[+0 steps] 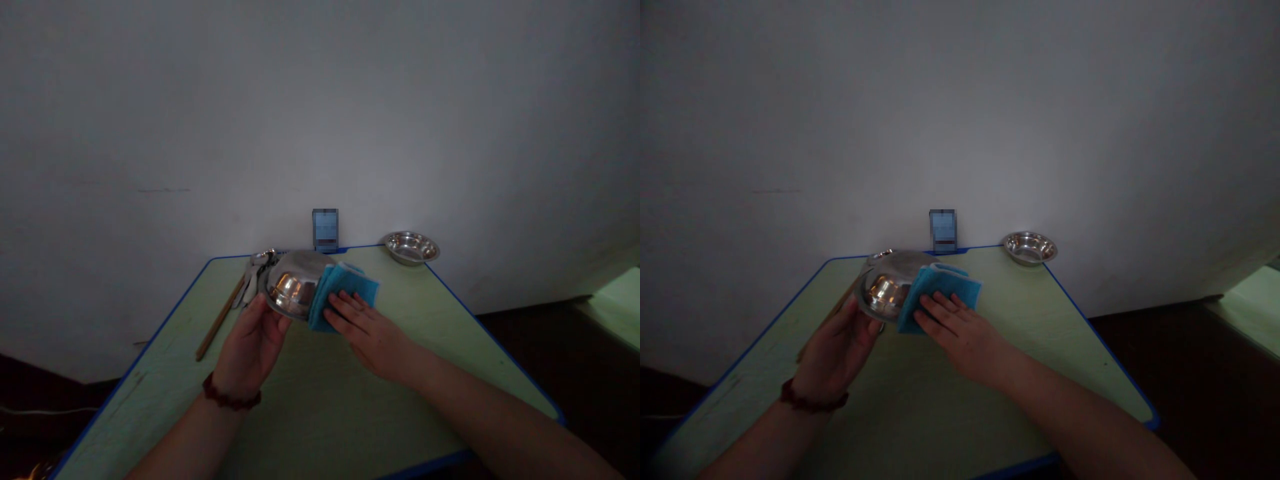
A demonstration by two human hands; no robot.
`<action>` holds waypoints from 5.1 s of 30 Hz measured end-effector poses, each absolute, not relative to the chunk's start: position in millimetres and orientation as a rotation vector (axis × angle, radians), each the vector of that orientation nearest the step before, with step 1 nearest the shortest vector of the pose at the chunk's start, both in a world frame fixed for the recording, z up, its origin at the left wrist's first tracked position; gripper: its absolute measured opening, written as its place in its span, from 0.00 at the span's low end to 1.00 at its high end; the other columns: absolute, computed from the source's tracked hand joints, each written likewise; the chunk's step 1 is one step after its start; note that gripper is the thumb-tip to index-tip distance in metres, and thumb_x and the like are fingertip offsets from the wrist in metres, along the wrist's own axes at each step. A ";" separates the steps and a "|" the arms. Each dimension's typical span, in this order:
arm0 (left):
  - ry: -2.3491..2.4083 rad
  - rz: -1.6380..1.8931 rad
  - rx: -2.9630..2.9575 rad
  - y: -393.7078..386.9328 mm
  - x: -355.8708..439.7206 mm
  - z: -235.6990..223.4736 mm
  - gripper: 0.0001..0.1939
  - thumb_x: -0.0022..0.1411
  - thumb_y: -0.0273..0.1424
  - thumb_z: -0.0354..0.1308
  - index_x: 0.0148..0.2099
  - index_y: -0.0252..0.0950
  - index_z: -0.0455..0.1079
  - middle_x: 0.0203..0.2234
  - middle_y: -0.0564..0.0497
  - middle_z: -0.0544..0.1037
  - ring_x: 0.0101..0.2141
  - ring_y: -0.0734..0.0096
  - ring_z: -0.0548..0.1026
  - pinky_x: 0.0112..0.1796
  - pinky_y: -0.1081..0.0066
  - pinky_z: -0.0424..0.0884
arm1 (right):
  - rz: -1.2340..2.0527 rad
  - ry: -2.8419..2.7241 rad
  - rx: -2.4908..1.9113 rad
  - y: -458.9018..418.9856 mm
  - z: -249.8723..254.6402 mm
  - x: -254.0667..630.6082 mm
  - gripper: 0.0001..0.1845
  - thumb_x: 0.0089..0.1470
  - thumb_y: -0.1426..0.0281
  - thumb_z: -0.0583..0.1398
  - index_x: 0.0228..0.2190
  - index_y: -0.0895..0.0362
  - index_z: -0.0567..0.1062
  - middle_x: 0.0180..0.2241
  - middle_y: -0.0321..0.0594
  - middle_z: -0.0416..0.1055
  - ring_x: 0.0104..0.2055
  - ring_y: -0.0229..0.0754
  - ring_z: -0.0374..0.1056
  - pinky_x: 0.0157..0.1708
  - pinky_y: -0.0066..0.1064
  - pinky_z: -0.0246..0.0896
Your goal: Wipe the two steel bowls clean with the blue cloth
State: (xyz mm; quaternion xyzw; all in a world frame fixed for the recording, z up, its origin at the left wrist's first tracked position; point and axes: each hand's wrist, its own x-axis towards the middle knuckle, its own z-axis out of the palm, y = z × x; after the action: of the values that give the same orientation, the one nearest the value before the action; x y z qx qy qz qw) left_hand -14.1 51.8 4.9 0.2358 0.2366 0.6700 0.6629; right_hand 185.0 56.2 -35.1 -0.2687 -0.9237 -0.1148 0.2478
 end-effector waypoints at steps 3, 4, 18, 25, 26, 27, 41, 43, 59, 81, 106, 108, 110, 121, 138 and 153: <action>0.530 1.527 0.559 51.4 -14.2 3.4 0.20 0.64 0.21 0.40 0.55 0.36 0.64 0.38 0.49 0.80 0.37 0.72 0.78 0.34 0.77 0.76 | -0.332 -2.529 -0.732 56.4 -34.9 184.4 0.27 0.54 0.82 0.46 0.56 0.63 0.59 0.59 0.51 0.54 0.63 0.47 0.42 0.58 0.46 0.48; 0.532 1.528 0.564 51.3 -14.2 3.2 0.20 0.64 0.21 0.41 0.55 0.36 0.64 0.38 0.49 0.80 0.37 0.71 0.78 0.34 0.76 0.76 | -0.337 -2.528 -0.731 56.6 -35.1 184.1 0.27 0.54 0.82 0.46 0.56 0.63 0.59 0.59 0.50 0.54 0.63 0.47 0.42 0.58 0.46 0.48; 0.559 1.530 0.567 49.7 -12.1 4.9 0.17 0.63 0.21 0.43 0.47 0.35 0.70 0.36 0.48 0.81 0.39 0.71 0.77 0.39 0.75 0.75 | -0.343 -2.525 -0.736 56.7 -36.5 181.5 0.26 0.55 0.81 0.47 0.56 0.62 0.59 0.59 0.49 0.55 0.63 0.46 0.43 0.58 0.45 0.49; 0.589 1.534 0.576 48.5 -11.6 4.7 0.15 0.63 0.20 0.43 0.41 0.34 0.72 0.37 0.49 0.80 0.38 0.71 0.77 0.38 0.73 0.76 | -0.330 -2.535 -0.744 58.1 -40.0 179.3 0.27 0.54 0.81 0.48 0.57 0.61 0.58 0.60 0.48 0.53 0.64 0.45 0.41 0.58 0.45 0.47; 0.590 1.535 0.576 48.6 -11.6 4.2 0.15 0.63 0.20 0.43 0.42 0.34 0.71 0.37 0.49 0.80 0.38 0.71 0.77 0.38 0.72 0.76 | -0.332 -2.539 -0.745 58.5 -40.6 179.1 0.28 0.54 0.81 0.48 0.57 0.61 0.58 0.60 0.48 0.53 0.64 0.45 0.41 0.59 0.45 0.46; 0.589 1.534 0.575 48.7 -11.5 3.7 0.15 0.63 0.20 0.44 0.43 0.34 0.71 0.37 0.49 0.80 0.39 0.71 0.77 0.38 0.72 0.76 | -0.336 -2.543 -0.747 58.8 -41.0 178.9 0.28 0.54 0.81 0.48 0.57 0.61 0.57 0.60 0.48 0.52 0.64 0.45 0.41 0.59 0.45 0.46; 0.599 1.512 0.609 51.4 -12.5 -1.6 0.08 0.60 0.23 0.50 0.36 0.34 0.71 0.40 0.49 0.79 0.40 0.71 0.76 0.40 0.74 0.74 | -0.313 -2.551 -0.750 58.9 -40.0 176.4 0.26 0.56 0.80 0.47 0.57 0.61 0.58 0.60 0.48 0.53 0.63 0.45 0.43 0.58 0.46 0.47; 0.588 1.511 0.614 51.6 -12.2 -1.8 0.08 0.60 0.24 0.50 0.36 0.34 0.71 0.39 0.49 0.79 0.39 0.71 0.77 0.39 0.74 0.74 | -0.316 -2.547 -0.745 58.6 -39.0 175.9 0.26 0.56 0.81 0.47 0.56 0.61 0.59 0.59 0.48 0.54 0.63 0.46 0.44 0.58 0.46 0.48; 0.589 1.503 0.576 49.9 -11.4 -2.9 0.06 0.57 0.22 0.54 0.36 0.36 0.70 0.34 0.52 0.80 0.32 0.73 0.77 0.31 0.76 0.74 | -0.344 -2.566 -0.749 59.2 -41.3 173.2 0.28 0.55 0.80 0.48 0.57 0.60 0.56 0.60 0.48 0.52 0.64 0.44 0.40 0.59 0.46 0.46; 0.614 1.488 0.645 48.7 -11.3 -5.2 0.07 0.54 0.24 0.57 0.36 0.39 0.68 0.31 0.55 0.78 0.30 0.77 0.75 0.30 0.78 0.71 | -0.324 -2.579 -0.751 60.7 -41.5 171.1 0.28 0.55 0.80 0.48 0.57 0.60 0.57 0.60 0.48 0.52 0.64 0.45 0.41 0.58 0.46 0.47; 0.655 1.491 0.729 52.8 -15.0 -20.4 0.10 0.51 0.28 0.62 0.38 0.41 0.69 0.29 0.57 0.75 0.30 0.79 0.72 0.33 0.78 0.69 | -0.324 -2.542 -0.707 62.8 -42.1 167.1 0.26 0.56 0.80 0.47 0.57 0.61 0.58 0.60 0.47 0.53 0.64 0.45 0.40 0.59 0.45 0.47; 0.655 1.489 0.727 52.6 -15.1 -20.6 0.12 0.49 0.29 0.63 0.38 0.41 0.69 0.28 0.57 0.75 0.29 0.79 0.72 0.33 0.79 0.69 | -0.321 -2.550 -0.711 63.0 -42.3 167.0 0.26 0.57 0.79 0.47 0.57 0.61 0.57 0.60 0.47 0.53 0.64 0.45 0.39 0.59 0.45 0.46; 0.656 1.487 0.727 52.5 -15.1 -20.8 0.13 0.48 0.29 0.64 0.38 0.41 0.69 0.29 0.57 0.75 0.30 0.79 0.72 0.33 0.79 0.70 | -0.320 -2.551 -0.715 63.1 -42.2 166.7 0.26 0.57 0.79 0.46 0.57 0.60 0.57 0.60 0.47 0.53 0.64 0.45 0.40 0.59 0.45 0.46; 0.661 1.461 0.758 51.8 -13.8 -19.5 0.13 0.45 0.30 0.67 0.36 0.40 0.70 0.27 0.58 0.74 0.28 0.81 0.71 0.31 0.80 0.69 | -0.327 -2.523 -0.704 62.5 -40.2 165.5 0.25 0.57 0.79 0.46 0.56 0.61 0.59 0.59 0.47 0.54 0.64 0.44 0.40 0.59 0.44 0.47; 0.632 1.396 0.888 51.9 -15.0 -19.2 0.10 0.48 0.31 0.65 0.35 0.42 0.71 0.29 0.57 0.75 0.30 0.79 0.71 0.34 0.79 0.69 | -0.298 -2.513 -0.694 64.1 -42.9 163.7 0.26 0.56 0.80 0.45 0.56 0.61 0.58 0.60 0.46 0.54 0.65 0.43 0.35 0.59 0.45 0.46; 0.622 1.353 0.916 50.7 -15.6 -16.6 0.08 0.49 0.30 0.65 0.33 0.41 0.70 0.29 0.56 0.76 0.30 0.77 0.71 0.33 0.76 0.69 | -0.303 -2.543 -0.690 64.8 -41.9 163.4 0.27 0.56 0.80 0.47 0.57 0.61 0.57 0.60 0.47 0.52 0.65 0.44 0.35 0.59 0.45 0.45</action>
State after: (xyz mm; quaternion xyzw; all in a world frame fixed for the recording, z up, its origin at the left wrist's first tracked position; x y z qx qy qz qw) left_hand -15.6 50.7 -16.6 0.4020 0.2728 0.5935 0.6417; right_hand 163.4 64.8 -41.9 -0.2524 -0.9303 -0.1110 0.2420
